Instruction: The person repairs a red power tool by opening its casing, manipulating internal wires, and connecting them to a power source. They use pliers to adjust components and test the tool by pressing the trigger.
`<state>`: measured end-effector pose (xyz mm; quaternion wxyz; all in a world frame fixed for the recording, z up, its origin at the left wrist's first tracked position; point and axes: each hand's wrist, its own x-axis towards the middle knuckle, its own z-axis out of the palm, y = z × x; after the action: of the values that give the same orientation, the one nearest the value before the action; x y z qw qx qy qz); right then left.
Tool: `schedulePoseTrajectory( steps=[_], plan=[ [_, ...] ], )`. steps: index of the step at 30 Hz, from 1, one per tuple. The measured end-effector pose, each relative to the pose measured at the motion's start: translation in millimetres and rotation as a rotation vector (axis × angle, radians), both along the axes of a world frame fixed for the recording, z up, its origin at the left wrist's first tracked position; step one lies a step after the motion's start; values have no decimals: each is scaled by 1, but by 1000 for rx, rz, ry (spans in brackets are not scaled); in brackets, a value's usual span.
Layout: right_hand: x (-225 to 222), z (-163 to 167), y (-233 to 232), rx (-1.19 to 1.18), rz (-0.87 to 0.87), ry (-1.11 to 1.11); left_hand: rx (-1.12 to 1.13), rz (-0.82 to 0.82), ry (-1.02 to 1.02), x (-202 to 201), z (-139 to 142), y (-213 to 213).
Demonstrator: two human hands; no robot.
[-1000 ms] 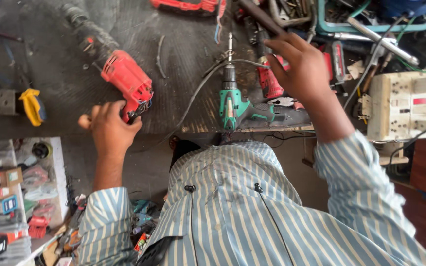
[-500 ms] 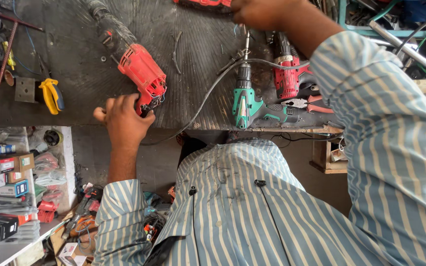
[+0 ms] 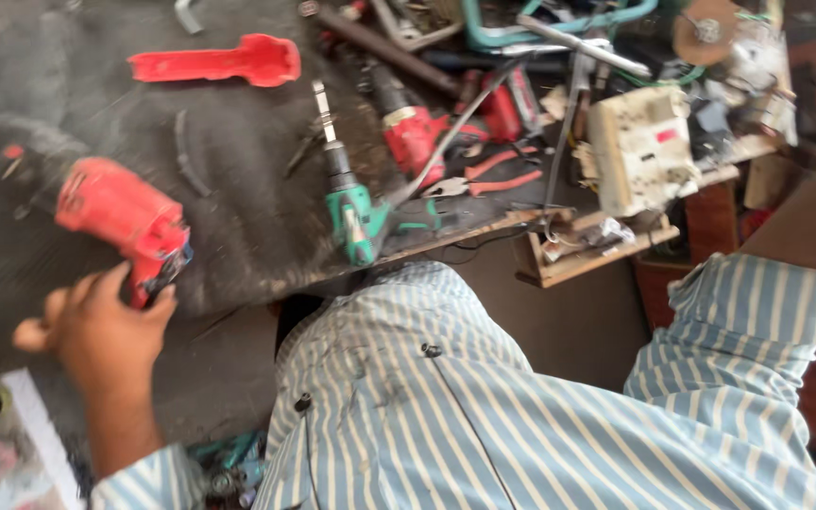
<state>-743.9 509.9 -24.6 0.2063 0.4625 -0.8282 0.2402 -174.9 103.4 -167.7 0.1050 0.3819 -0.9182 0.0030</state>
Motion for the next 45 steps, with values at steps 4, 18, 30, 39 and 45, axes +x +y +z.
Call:
schedulePoseTrajectory(
  steps=[4, 18, 30, 39, 45],
  plan=[
    [8, -35, 44, 105, 61, 58, -45, -28, -28, 0, 1, 1],
    [9, -113, 49, 189, -456, -607, -2, 42, -82, -5, -4, 12],
    [-2, -133, 32, 176, -505, -672, -25, 106, -15, 45, 4, 10],
    [3, -137, 30, 360, -424, -326, 44, 177, 50, 73, 2, 7],
    [-2, -147, 11, 421, -439, -113, 93, 182, 68, 77, -1, 9]
  ],
)
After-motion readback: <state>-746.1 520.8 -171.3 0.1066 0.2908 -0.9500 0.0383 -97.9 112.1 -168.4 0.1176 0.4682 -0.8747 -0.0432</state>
